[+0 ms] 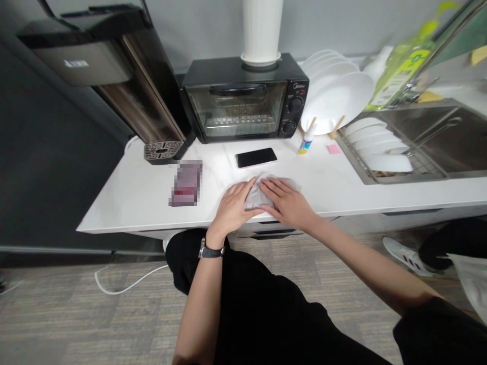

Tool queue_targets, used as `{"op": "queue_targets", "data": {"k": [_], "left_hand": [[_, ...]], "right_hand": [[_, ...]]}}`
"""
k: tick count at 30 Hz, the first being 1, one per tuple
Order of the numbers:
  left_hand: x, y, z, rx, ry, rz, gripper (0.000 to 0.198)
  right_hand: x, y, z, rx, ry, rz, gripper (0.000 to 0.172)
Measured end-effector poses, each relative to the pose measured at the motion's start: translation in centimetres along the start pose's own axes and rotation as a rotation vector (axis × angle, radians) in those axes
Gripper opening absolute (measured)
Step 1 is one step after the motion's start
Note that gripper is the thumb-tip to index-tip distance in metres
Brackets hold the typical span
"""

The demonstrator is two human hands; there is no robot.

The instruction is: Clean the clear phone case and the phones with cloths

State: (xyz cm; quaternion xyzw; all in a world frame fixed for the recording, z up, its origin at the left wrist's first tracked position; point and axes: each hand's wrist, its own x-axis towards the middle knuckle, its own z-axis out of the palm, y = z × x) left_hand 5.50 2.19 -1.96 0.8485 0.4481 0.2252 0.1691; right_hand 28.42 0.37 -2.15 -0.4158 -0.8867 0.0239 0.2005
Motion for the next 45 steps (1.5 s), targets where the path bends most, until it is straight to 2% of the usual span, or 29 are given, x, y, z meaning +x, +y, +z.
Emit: {"op": "queue_targets", "data": {"k": [3,6,8,10,13,16,18,20,23,26,29,31,33,36,39,41,43,45], "left_hand": [[0.0,-0.4,0.3,-0.015,0.022,0.001,0.096],[0.0,-0.5,0.3,-0.027,0.035,-0.002,0.095],[0.0,-0.3,0.3,-0.044,0.032,-0.005,0.096],[0.1,-0.2,0.2,-0.067,0.031,-0.017,0.098],[0.1,-0.1,0.2,-0.087,0.035,-0.039,0.100],[0.0,-0.3,0.2,-0.075,0.033,-0.034,0.097],[0.0,-0.4,0.2,-0.055,0.029,-0.031,0.094],[0.0,-0.3,0.2,-0.054,0.030,-0.037,0.092],[0.1,0.1,0.2,-0.089,0.043,-0.052,0.095],[0.2,0.3,0.2,-0.117,0.050,-0.060,0.098],[0.1,0.2,0.2,-0.119,0.045,-0.070,0.096],[0.1,0.2,0.2,-0.096,0.036,-0.077,0.091],[0.1,0.2,0.1,-0.066,0.024,-0.077,0.088],[0.1,0.2,0.2,-0.044,0.028,-0.073,0.088],[0.1,0.2,0.3,-0.069,0.042,-0.064,0.093],[0.1,0.3,0.3,-0.093,0.045,-0.055,0.099],[0.1,0.2,0.3,-0.107,0.047,-0.048,0.101],[0.1,0.1,0.3,-0.113,0.044,-0.048,0.100]], "right_hand": [[0.0,-0.4,0.8,0.001,-0.057,-0.093,0.060],[-0.9,0.7,0.1,0.020,-0.093,-0.156,0.060],[-1.7,1.8,-0.5,-0.005,-0.088,-0.104,0.065],[-2.5,2.2,-0.7,-0.058,-0.040,0.021,0.075],[-2.6,0.3,0.4,-0.078,0.032,0.101,0.099],[-1.6,-2.6,1.7,0.017,-0.001,-0.025,0.115],[-1.1,-2.9,1.7,0.060,-0.037,-0.088,0.110],[-1.1,-1.5,1.1,0.043,-0.050,-0.067,0.100],[-2.2,1.3,0.0,-0.062,-0.007,0.118,0.092],[-3.2,0.7,0.5,-0.137,0.066,0.241,0.102],[-2.6,-2.9,2.1,-0.076,0.080,0.154,0.117],[-1.4,-4.7,2.7,0.012,0.050,0.056,0.115],[-0.3,-4.8,2.7,0.073,0.014,-0.027,0.100],[0.0,-2.3,1.6,0.051,-0.015,-0.042,0.082],[-1.4,0.6,0.6,-0.058,0.032,0.125,0.087],[-2.7,1.2,0.5,-0.120,0.069,0.244,0.095],[-3.6,0.1,0.9,-0.147,0.094,0.298,0.103],[-3.6,-2.1,1.7,-0.120,0.105,0.261,0.110]]}}
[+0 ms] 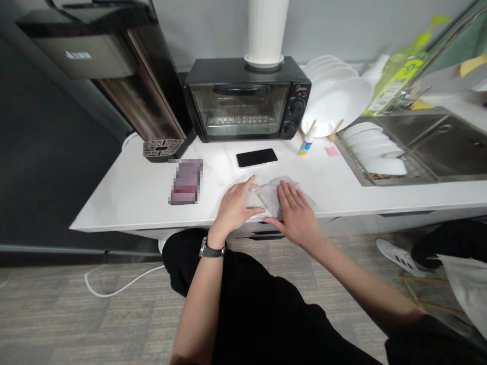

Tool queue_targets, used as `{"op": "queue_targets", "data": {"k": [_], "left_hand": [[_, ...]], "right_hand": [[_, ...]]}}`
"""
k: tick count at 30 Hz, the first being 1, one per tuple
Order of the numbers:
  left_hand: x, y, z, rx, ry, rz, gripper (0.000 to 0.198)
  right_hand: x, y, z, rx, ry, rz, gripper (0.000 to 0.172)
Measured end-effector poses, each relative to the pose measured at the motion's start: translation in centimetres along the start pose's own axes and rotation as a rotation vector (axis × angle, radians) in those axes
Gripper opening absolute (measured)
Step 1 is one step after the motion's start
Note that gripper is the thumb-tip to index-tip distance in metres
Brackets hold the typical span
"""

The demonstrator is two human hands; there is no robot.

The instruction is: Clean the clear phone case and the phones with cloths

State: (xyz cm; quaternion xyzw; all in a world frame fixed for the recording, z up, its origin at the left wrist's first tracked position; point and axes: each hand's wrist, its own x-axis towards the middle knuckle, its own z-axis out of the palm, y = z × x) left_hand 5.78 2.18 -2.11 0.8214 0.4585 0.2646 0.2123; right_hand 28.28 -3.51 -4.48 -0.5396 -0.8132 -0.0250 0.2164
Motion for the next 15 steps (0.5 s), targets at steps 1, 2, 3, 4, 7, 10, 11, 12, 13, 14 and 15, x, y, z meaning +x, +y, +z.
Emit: {"op": "queue_targets", "data": {"k": [1,2,3,4,7,10,11,12,13,14,15], "left_hand": [[0.0,-0.1,0.0,0.003,-0.004,-0.002,0.099],[0.0,-0.2,0.0,0.011,-0.010,-0.004,0.097],[0.0,-0.3,-0.1,0.022,-0.015,-0.005,0.094],[-0.1,-0.3,-0.1,0.035,-0.019,-0.006,0.092],[-0.1,-0.3,-0.1,0.049,-0.015,-0.005,0.090],[-0.1,-0.1,-0.1,0.020,0.003,-0.008,0.095],[0.0,0.0,-0.1,0.009,0.007,-0.009,0.096],[0.0,0.1,-0.1,0.000,0.009,-0.009,0.097],[0.0,0.1,-0.1,-0.007,0.006,-0.009,0.098],[0.0,0.1,-0.1,-0.011,0.003,-0.012,0.098],[0.0,0.0,-0.2,-0.014,-0.001,-0.016,0.099]], "right_hand": [[-0.1,-1.3,0.3,0.036,-0.005,-0.045,0.110],[0.1,-2.5,0.6,0.080,-0.017,-0.095,0.110],[0.4,-3.4,0.8,0.122,-0.030,-0.143,0.108],[0.9,-4.0,0.9,0.157,-0.044,-0.183,0.105],[2.3,-2.7,0.5,0.177,-0.070,-0.222,0.092],[2.5,1.0,-0.4,0.073,-0.045,-0.096,0.086],[2.3,2.0,-0.7,0.031,-0.031,-0.033,0.088],[1.9,2.6,-0.8,-0.006,-0.018,0.023,0.091],[1.5,2.8,-0.8,-0.032,-0.008,0.061,0.095],[1.1,2.4,-0.7,-0.045,-0.004,0.072,0.100],[0.7,1.5,-0.4,-0.043,-0.005,0.058,0.105]]}}
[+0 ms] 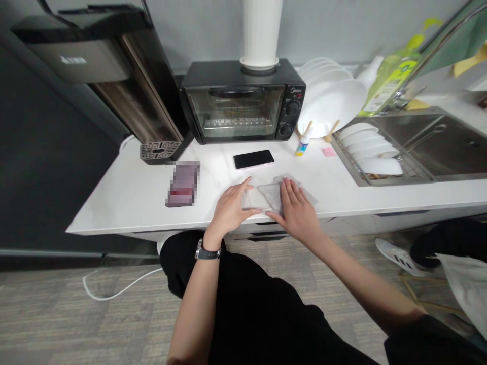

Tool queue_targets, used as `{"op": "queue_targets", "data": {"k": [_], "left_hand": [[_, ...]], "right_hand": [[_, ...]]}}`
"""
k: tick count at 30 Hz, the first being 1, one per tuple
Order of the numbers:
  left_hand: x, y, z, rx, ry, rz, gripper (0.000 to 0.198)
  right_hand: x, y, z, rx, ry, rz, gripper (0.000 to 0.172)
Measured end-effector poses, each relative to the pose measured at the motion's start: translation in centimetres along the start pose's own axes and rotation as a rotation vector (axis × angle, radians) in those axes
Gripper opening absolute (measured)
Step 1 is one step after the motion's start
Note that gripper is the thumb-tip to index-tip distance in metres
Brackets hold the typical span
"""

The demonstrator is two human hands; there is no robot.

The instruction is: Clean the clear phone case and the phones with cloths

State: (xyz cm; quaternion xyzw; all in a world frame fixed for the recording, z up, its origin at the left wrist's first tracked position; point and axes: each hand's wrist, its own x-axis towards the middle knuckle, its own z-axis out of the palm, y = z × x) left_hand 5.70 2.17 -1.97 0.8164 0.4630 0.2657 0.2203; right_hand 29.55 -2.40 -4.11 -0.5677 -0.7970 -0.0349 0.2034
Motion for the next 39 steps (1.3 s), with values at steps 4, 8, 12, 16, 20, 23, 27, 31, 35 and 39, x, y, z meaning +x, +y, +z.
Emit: {"op": "queue_targets", "data": {"k": [4,8,12,16,20,23,27,31,35,39], "left_hand": [[-0.1,-0.2,-0.1,0.036,-0.010,-0.009,0.093],[-0.1,-0.1,-0.2,0.062,-0.018,-0.021,0.086],[-0.1,0.1,-0.2,0.022,-0.003,-0.024,0.090],[-0.1,0.1,-0.2,0.011,-0.004,-0.012,0.092],[-0.2,-0.1,-0.3,0.036,-0.016,-0.009,0.087],[-0.2,-0.1,-0.3,0.032,-0.017,-0.035,0.083],[-0.2,0.0,-0.3,0.003,0.003,-0.047,0.088],[-0.2,-0.1,-0.3,-0.021,0.002,-0.036,0.090],[-0.2,-0.3,-0.4,-0.002,-0.010,-0.032,0.093],[-0.2,-0.4,-0.2,0.000,0.002,-0.045,0.088]], "right_hand": [[-0.2,-4.7,1.1,0.130,-0.033,-0.194,0.113],[1.5,-4.1,0.8,0.234,-0.069,-0.295,0.091],[1.5,-0.2,-0.1,0.108,0.016,-0.091,0.078],[-0.2,-1.8,0.0,0.092,0.052,-0.049,0.084],[0.1,-5.7,0.6,0.252,-0.028,-0.238,0.087],[1.8,-4.8,0.6,0.267,-0.049,-0.237,0.077],[3.0,-0.9,0.2,0.108,0.032,-0.026,0.076],[1.6,-2.0,0.3,0.060,0.037,-0.025,0.087],[1.0,-5.4,0.6,0.206,-0.049,-0.244,0.093],[2.1,-3.3,0.4,0.203,-0.055,-0.213,0.080]]}}
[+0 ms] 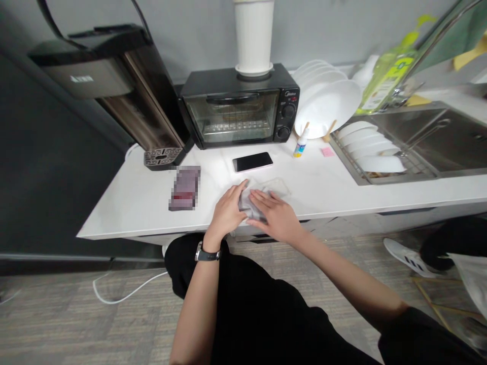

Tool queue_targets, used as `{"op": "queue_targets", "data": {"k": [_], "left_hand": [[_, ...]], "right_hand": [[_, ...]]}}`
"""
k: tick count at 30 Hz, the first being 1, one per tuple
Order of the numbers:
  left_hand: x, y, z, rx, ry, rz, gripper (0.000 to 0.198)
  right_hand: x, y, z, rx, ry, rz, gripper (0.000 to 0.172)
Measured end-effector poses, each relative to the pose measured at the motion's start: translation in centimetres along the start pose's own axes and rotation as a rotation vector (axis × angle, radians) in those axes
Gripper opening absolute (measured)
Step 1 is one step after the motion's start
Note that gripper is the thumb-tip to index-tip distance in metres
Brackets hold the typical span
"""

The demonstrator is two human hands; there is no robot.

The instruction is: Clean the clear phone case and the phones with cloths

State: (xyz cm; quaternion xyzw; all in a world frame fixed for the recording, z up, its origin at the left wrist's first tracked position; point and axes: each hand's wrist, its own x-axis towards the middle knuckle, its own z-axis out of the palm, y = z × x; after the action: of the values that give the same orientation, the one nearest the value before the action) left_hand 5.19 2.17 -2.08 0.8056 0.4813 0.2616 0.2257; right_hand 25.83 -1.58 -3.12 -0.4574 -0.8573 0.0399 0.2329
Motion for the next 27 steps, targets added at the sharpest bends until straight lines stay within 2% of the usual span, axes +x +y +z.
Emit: {"op": "queue_targets", "data": {"k": [3,5,8,11,14,16,18,21,23,25,27], "left_hand": [[0.1,0.0,0.2,-0.010,0.014,-0.009,0.088],[0.1,0.0,0.2,-0.013,0.023,-0.008,0.090],[0.1,-0.1,0.2,-0.029,0.025,-0.004,0.091],[0.0,-0.1,0.1,-0.029,0.022,-0.012,0.088],[0.0,0.0,0.1,-0.022,0.027,-0.010,0.089],[0.0,0.0,0.2,-0.017,0.030,-0.003,0.091],[0.0,0.0,0.2,-0.016,0.033,-0.001,0.092],[0.0,0.0,0.2,-0.017,0.035,-0.010,0.092],[0.0,-0.1,0.2,-0.013,0.038,-0.007,0.090],[0.0,-0.1,0.2,-0.010,0.041,0.002,0.089],[0.0,-0.1,0.3,-0.003,0.042,0.000,0.090]], "right_hand": [[-0.2,2.6,-0.7,-0.117,0.065,0.193,0.078],[-0.5,2.6,-0.6,-0.156,0.086,0.253,0.085],[-0.8,0.7,0.0,-0.096,0.032,0.105,0.098],[-0.5,-0.2,0.2,-0.012,-0.016,-0.021,0.090],[-0.1,1.2,-0.1,-0.059,0.050,0.112,0.076],[0.1,2.1,-0.2,-0.118,0.107,0.214,0.079],[0.1,1.9,0.0,-0.136,0.117,0.205,0.087],[0.0,0.9,0.2,-0.078,0.056,0.060,0.094],[-0.1,0.9,0.0,-0.044,0.034,0.038,0.084],[-0.1,1.8,-0.4,-0.057,0.062,0.112,0.073],[-0.1,3.0,-0.7,-0.094,0.094,0.181,0.071]]}}
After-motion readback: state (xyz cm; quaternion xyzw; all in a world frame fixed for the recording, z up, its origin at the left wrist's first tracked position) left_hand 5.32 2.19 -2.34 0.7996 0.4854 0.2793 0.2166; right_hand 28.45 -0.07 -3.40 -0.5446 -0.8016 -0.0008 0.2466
